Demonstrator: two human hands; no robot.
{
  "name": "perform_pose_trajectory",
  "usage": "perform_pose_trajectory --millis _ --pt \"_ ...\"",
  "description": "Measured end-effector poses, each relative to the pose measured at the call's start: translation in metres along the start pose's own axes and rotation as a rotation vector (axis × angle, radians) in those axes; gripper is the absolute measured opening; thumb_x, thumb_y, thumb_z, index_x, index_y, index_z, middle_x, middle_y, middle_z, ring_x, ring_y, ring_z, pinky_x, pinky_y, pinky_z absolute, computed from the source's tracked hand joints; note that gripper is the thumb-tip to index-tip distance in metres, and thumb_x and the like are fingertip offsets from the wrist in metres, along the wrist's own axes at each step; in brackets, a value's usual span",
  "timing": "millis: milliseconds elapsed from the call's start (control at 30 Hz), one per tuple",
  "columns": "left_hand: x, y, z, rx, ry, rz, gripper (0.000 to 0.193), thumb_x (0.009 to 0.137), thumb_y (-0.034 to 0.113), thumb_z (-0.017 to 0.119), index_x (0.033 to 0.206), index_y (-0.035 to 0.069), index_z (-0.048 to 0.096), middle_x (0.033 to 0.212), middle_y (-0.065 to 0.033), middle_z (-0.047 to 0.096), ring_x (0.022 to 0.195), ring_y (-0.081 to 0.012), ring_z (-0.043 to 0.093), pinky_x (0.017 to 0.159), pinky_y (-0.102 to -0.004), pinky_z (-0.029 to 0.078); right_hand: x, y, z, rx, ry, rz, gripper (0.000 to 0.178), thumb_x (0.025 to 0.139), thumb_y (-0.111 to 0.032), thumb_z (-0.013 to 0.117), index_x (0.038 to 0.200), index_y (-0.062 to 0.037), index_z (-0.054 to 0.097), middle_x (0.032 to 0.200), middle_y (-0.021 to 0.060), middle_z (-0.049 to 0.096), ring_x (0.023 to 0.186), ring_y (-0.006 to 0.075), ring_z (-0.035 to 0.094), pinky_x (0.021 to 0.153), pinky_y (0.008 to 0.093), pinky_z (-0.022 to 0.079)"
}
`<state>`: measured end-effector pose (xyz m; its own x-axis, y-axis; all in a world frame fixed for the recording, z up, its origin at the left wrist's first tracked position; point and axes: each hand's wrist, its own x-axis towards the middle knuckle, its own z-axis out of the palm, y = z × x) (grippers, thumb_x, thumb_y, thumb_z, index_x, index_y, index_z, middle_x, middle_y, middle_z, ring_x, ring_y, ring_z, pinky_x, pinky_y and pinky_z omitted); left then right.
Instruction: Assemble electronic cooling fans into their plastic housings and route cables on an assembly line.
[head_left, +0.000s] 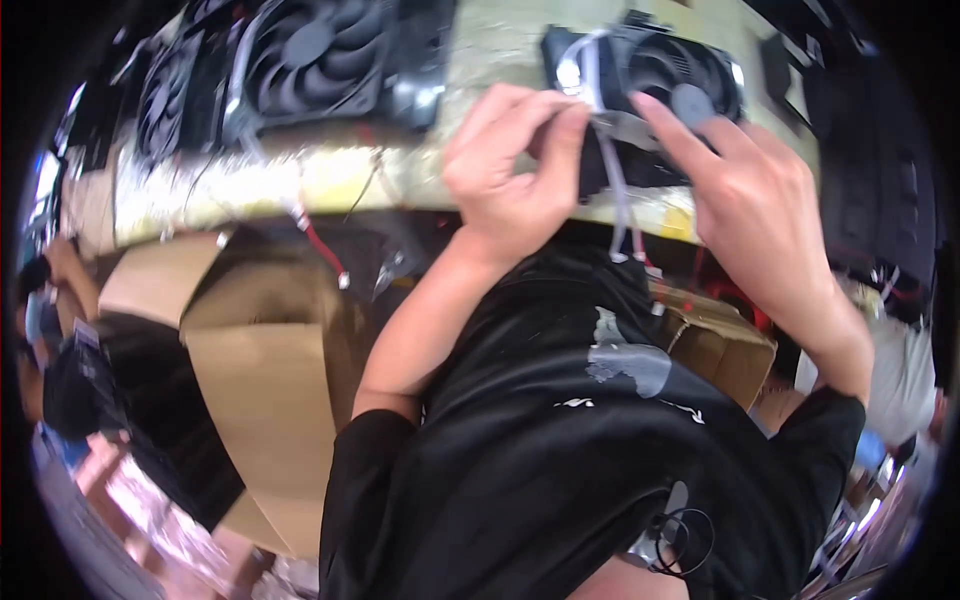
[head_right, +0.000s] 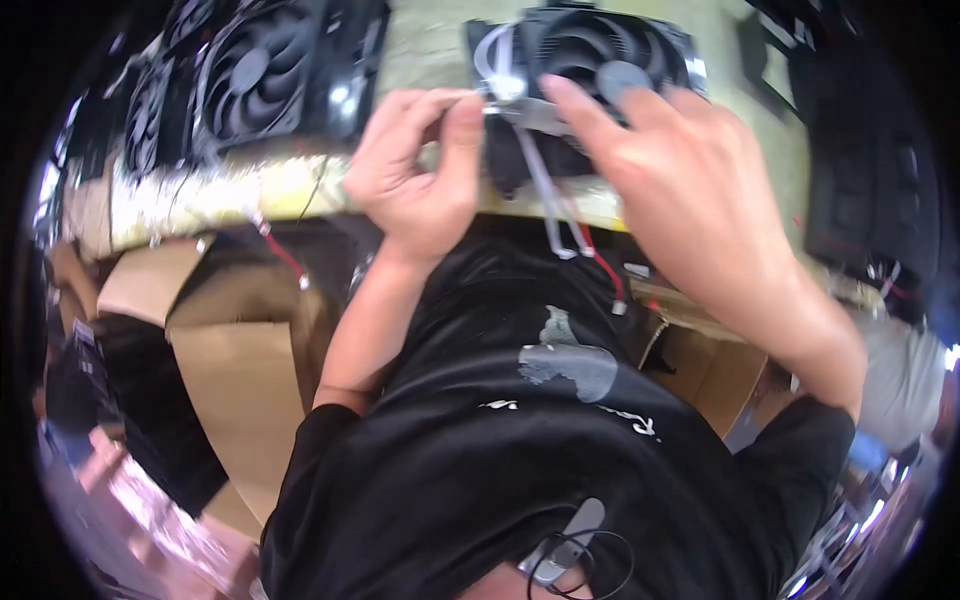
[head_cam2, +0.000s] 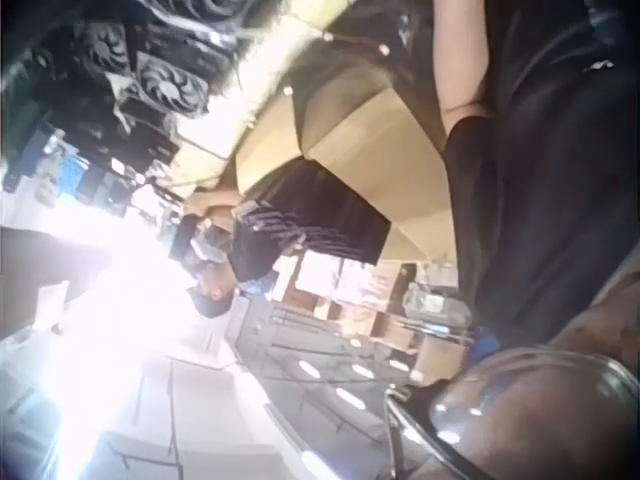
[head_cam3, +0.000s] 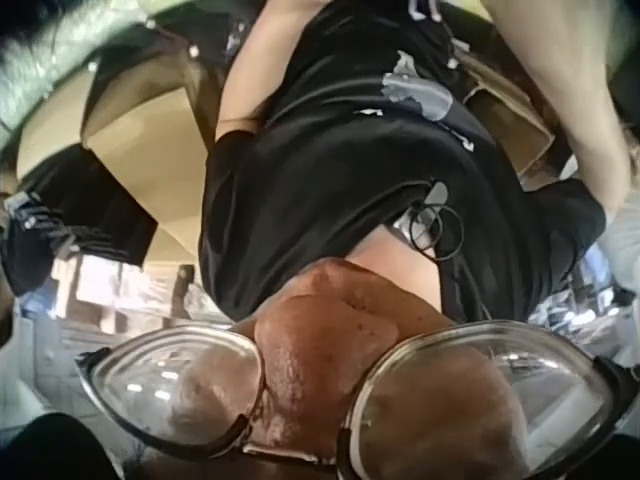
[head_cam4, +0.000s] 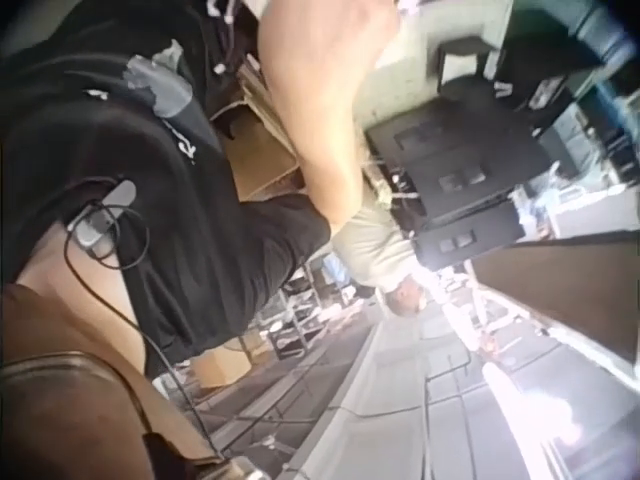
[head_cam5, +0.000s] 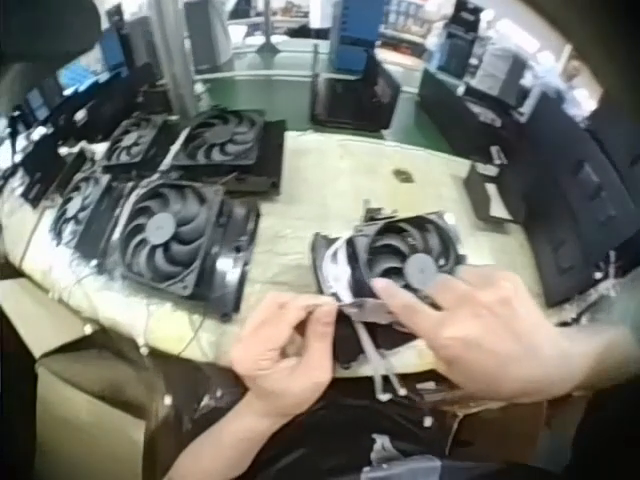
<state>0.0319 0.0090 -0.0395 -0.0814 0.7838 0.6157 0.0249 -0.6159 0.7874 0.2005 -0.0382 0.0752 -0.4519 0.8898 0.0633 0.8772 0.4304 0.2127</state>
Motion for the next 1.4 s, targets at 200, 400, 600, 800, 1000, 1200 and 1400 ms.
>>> perform_pose_trajectory --millis 200,400,600,800,1000,1200,1400 --pt "-0.057 0.022 -0.090 0.267 0.204 0.201 0.015 0.083 -0.003 0.066 0.098 -0.001 0.061 0.084 -0.0116 0.060 0.065 -0.0201 0.057 0.055 -0.0257 0.045 -0.010 0.029 0.009 0.517 0.197 0.246 0.050 0.081 0.001 0.066 0.129 -0.0130 0.062 0.103 0.0152 0.068 0.082 0.0222 0.063 0.076 0.0297 0.049" --pt "-0.155 -0.032 -0.154 0.681 0.210 -0.206 0.003 0.091 -0.005 0.059 0.093 -0.005 0.061 0.091 -0.0079 0.056 0.073 -0.0161 0.056 0.063 -0.0238 0.047 -0.089 0.136 0.107 0.485 0.123 0.728 0.045 0.089 -0.016 0.067 0.132 -0.0055 0.058 0.126 0.0157 0.063 0.115 0.0235 0.060 0.097 0.0311 0.044" --pt "-0.169 -0.140 -0.203 1.192 -0.084 -0.524 0.017 0.080 0.014 0.066 0.088 -0.001 0.069 0.077 -0.0203 0.066 0.070 -0.0408 0.064 0.064 -0.0464 0.049 -0.053 0.062 0.062 0.624 0.511 0.342 0.050 0.081 -0.020 0.070 0.127 -0.0021 0.059 0.128 0.0194 0.058 0.122 0.0342 0.054 0.104 0.0411 0.039" --pt "-0.122 -0.132 -0.200 0.962 -0.696 -0.643 0.032 0.081 0.012 0.059 0.109 -0.004 0.062 0.117 -0.0289 0.060 0.105 -0.0444 0.058 0.091 -0.0474 0.047 -0.011 -0.013 0.044 0.157 0.078 0.020 0.067 0.079 -0.012 0.065 0.142 -0.0112 0.042 0.148 0.0223 0.036 0.140 0.0365 0.033 0.113 0.0520 0.021" --pt "-0.085 0.039 -0.247 0.479 -1.007 -0.755 0.029 0.086 0.015 0.068 0.108 -0.003 0.062 0.077 -0.0136 0.065 0.058 -0.0194 0.062 0.051 -0.0318 0.048 -0.021 0.019 0.037 0.493 0.154 -0.106 0.069 0.075 -0.009 0.063 0.141 -0.0036 0.041 0.145 0.0269 0.038 0.139 0.0398 0.032 0.112 0.0588 0.021" --pt "0.120 0.114 -0.133 0.313 -1.317 -0.075 0.018 0.089 -0.002 0.064 0.107 -0.003 0.065 0.095 -0.0162 0.065 0.085 -0.0239 0.064 0.078 -0.0304 0.051 -0.009 0.010 0.079 0.430 0.407 -0.230 0.064 0.082 -0.017 0.051 0.142 -0.0025 0.036 0.147 0.0307 0.034 0.141 0.0438 0.030 0.113 0.0621 0.019" --pt "0.239 0.131 -0.098 0.241 -1.744 0.256 0.017 0.088 -0.001 0.066 0.105 -0.003 0.065 0.090 -0.0163 0.065 0.079 -0.0242 0.063 0.074 -0.0303 0.051 -0.032 0.024 0.076 0.239 0.409 -0.067 0.062 0.078 -0.018 0.057 0.135 0.0010 0.043 0.143 0.0290 0.041 0.137 0.0422 0.037 0.113 0.0586 0.025"
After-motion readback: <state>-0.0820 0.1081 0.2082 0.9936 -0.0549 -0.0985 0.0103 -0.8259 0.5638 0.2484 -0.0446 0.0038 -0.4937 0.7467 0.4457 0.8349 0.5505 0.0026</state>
